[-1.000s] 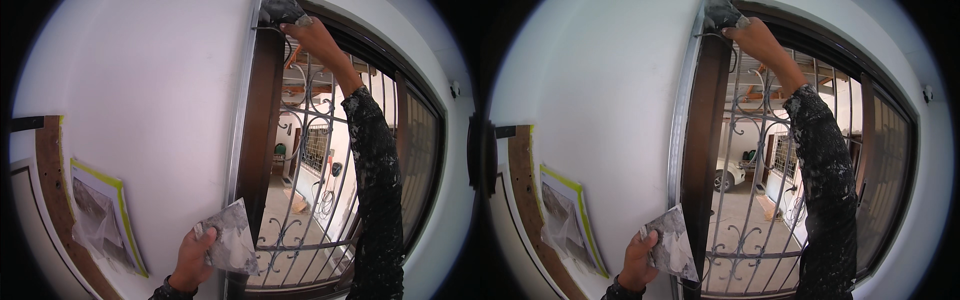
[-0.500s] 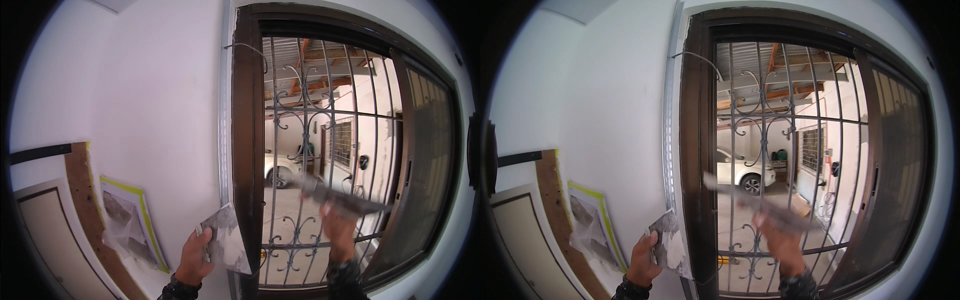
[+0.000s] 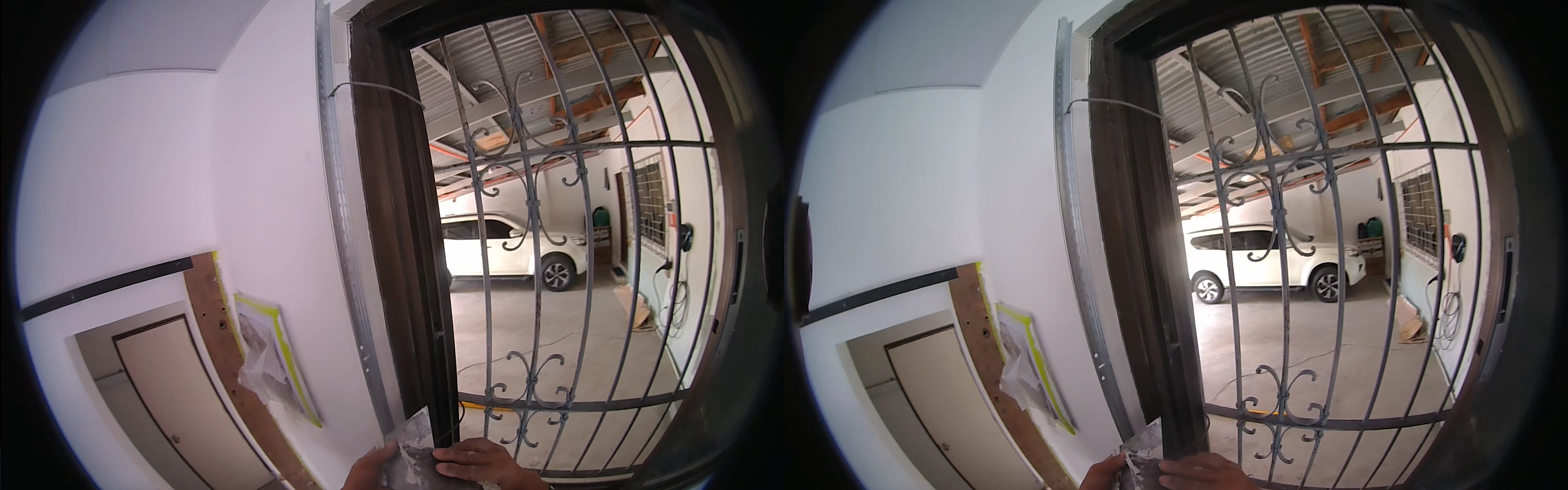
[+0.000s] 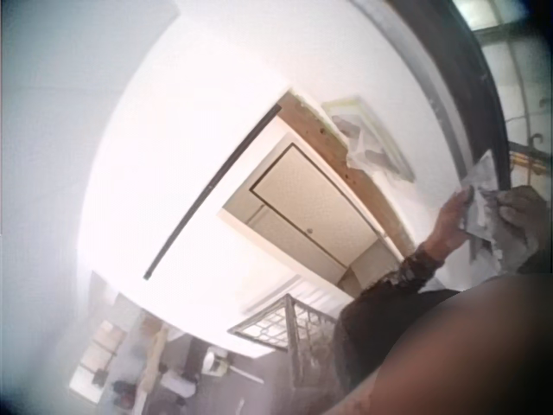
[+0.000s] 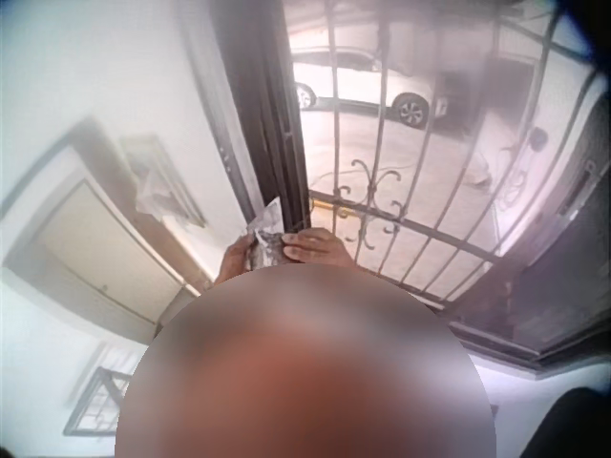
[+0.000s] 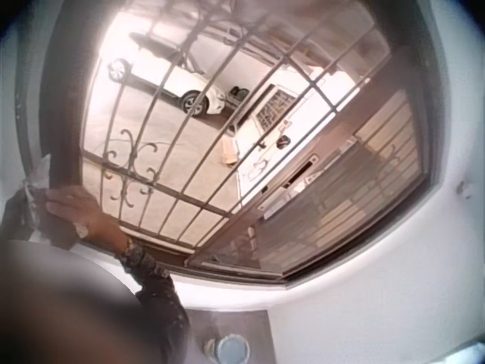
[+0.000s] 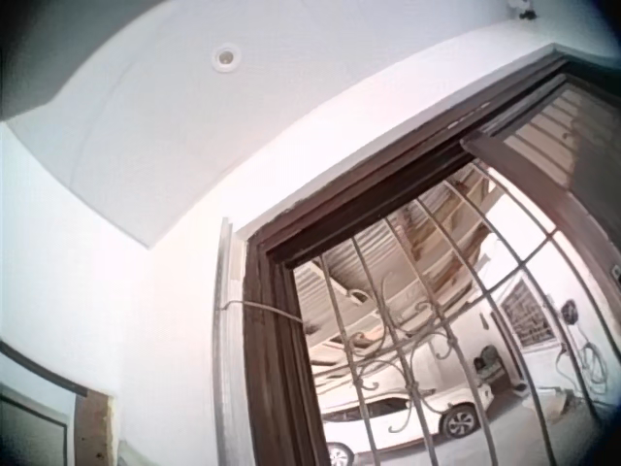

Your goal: The person applies a white sealant along the top edge of a window frame using a putty knife and a smaller scraper. They repeatedly smooth the bead and scrape excess material from the tools. The person briefly uses a spirit level against the frame before continuing to apply and smooth the sealant.

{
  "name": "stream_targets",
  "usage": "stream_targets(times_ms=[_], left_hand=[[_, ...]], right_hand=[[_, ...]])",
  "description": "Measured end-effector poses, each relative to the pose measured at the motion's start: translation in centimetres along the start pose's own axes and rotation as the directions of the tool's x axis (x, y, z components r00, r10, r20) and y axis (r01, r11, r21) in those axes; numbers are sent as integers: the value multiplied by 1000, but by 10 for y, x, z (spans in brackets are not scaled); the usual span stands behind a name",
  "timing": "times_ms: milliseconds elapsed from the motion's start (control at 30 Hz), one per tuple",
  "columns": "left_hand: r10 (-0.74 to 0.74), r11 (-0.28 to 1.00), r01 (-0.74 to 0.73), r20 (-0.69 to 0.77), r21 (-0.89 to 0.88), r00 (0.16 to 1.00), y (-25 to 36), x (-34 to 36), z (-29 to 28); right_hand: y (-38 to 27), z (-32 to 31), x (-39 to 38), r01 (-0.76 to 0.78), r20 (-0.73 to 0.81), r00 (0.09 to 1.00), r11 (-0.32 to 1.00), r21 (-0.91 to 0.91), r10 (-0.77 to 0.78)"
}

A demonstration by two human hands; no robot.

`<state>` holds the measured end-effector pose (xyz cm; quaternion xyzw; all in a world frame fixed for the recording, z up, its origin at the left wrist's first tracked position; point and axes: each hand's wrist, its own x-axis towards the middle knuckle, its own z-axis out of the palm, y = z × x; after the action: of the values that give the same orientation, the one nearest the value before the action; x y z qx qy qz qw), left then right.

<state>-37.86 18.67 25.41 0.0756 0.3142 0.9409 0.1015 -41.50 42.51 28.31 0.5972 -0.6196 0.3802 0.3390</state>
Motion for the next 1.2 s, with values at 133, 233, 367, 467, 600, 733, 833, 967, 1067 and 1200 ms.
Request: stream_targets(times_ms=[133, 233, 367, 467, 600, 733, 833, 967, 1067, 1200], left_hand=[[-13, 999, 18, -135, 37, 991, -21, -8, 4], [-52, 996, 66, -213, 59, 976, -32, -17, 10], [-34, 991, 67, -258, 118, 965, -39, -31, 14], [17, 989, 31, -317, 145, 948, -44, -38, 8], [66, 993, -21, -398, 117, 915, -40, -50, -1], [185, 982, -167, -278, 88, 943, -25, -71, -1], [279, 960, -259, -350, 102, 894, -22, -88, 3], [361, 919, -394, -437, 16, 824, -21, -108, -8], [385, 872, -478, -458, -103, 801, -22, -132, -29], [473, 786, -603, -497, -134, 727, -24, -175, -59]], right_hand=[[6, 1, -30, 12, -16, 1000, 998, 59, -11], [8, -7, -50, -3, 31, 1000, 999, 52, 1], [3, -21, -65, -47, 219, 975, 999, -8, 48], [3, -30, -69, -81, 227, 971, 996, 46, 69], [12, -32, -81, -106, 279, 958, 988, 114, 71], [16, 6, -112, -346, 274, 924, 885, 310, 265], [11, 60, -142, -467, 152, 882, 775, 426, 447], [-6, 110, -166, -679, 317, 713, 503, 534, 626], [-24, 128, -157, -755, 405, 565, 252, 605, 719], [-51, 168, -118, -766, 530, 420, -26, 643, 737]])
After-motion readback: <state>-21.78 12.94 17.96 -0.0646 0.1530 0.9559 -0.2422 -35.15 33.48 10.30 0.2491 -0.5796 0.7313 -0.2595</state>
